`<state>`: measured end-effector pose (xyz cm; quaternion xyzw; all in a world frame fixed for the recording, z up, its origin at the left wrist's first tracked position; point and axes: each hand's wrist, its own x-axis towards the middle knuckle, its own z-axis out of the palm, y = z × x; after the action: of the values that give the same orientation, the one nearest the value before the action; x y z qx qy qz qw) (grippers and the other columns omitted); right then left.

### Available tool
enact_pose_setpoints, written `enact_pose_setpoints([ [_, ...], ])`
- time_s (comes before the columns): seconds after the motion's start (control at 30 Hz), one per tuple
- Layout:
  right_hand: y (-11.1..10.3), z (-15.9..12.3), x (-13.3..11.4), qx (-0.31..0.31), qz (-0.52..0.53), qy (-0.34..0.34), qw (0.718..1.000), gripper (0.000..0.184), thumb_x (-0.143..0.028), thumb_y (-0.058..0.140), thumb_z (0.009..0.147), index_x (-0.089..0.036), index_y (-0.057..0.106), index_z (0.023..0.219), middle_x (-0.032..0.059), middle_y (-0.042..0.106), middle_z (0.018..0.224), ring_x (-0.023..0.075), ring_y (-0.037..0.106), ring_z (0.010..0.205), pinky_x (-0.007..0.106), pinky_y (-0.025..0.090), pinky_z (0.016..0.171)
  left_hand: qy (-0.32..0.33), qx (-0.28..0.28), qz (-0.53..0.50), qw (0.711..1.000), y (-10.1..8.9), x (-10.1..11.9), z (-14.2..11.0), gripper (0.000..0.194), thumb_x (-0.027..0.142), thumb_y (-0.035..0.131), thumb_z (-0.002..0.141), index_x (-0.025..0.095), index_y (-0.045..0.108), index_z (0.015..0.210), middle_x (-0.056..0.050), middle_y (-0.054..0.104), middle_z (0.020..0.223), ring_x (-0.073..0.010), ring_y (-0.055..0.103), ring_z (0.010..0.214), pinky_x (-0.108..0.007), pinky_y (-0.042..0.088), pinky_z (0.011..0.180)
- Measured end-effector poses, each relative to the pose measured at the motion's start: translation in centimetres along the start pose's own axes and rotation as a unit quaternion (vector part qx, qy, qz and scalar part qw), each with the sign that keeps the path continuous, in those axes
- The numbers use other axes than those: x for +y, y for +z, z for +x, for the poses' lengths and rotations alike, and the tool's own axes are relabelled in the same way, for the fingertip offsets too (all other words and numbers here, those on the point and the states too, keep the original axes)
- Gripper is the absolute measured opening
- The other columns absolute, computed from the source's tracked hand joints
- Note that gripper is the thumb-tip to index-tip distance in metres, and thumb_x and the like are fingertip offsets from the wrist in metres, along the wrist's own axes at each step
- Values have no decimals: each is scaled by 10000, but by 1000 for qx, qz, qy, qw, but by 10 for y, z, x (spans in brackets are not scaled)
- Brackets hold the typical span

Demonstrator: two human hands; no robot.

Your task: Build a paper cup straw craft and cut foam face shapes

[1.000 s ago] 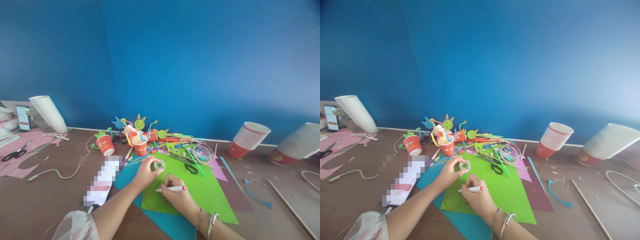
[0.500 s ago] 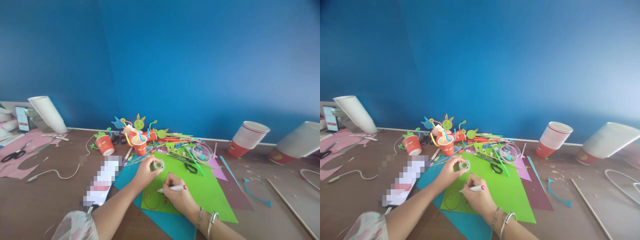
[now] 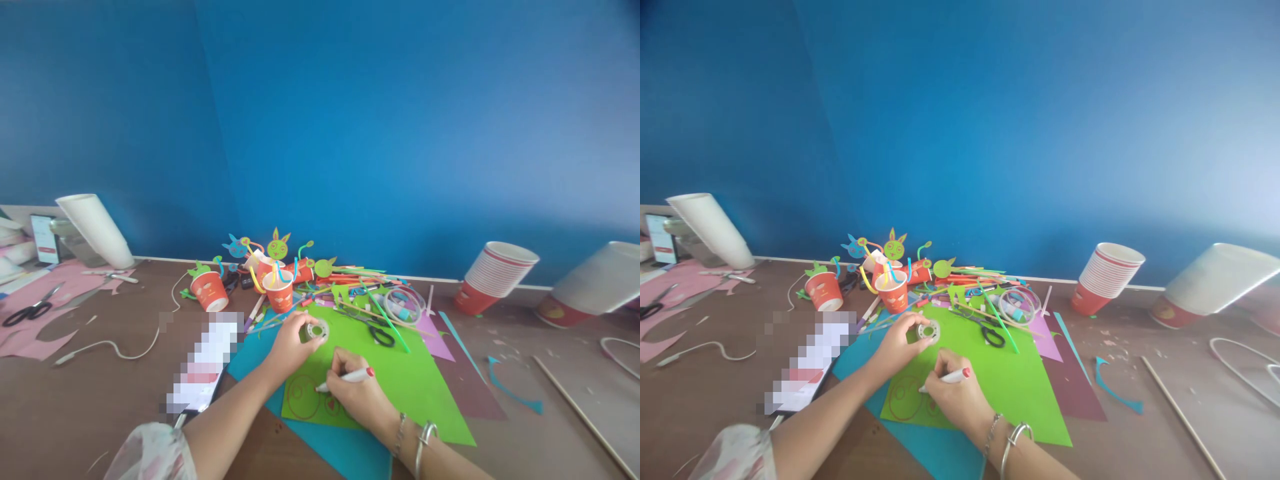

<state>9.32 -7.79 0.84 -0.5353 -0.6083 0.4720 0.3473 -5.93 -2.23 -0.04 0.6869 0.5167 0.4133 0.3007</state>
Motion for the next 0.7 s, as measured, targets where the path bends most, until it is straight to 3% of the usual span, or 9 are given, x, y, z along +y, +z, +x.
enact_pose_setpoints([
  [0.23,1,-1,-2,-16,7,-7,1000,180,-131,484,641,-218,360,543,-89,409,428,91,497,392,180,316,372,3,0,1,1000,0,-1,0,227,189,691,670,193,620,886,-42,615,961,-204,576,926,-356,448,864],
  [0.7,2,-2,-3,-29,-18,-18,999,181,-182,509,685,-213,385,557,-84,430,429,67,385,399,173,287,391,0,0,2,1000,0,0,0,232,183,695,673,201,624,892,-44,619,973,-203,575,940,-355,445,877],
])
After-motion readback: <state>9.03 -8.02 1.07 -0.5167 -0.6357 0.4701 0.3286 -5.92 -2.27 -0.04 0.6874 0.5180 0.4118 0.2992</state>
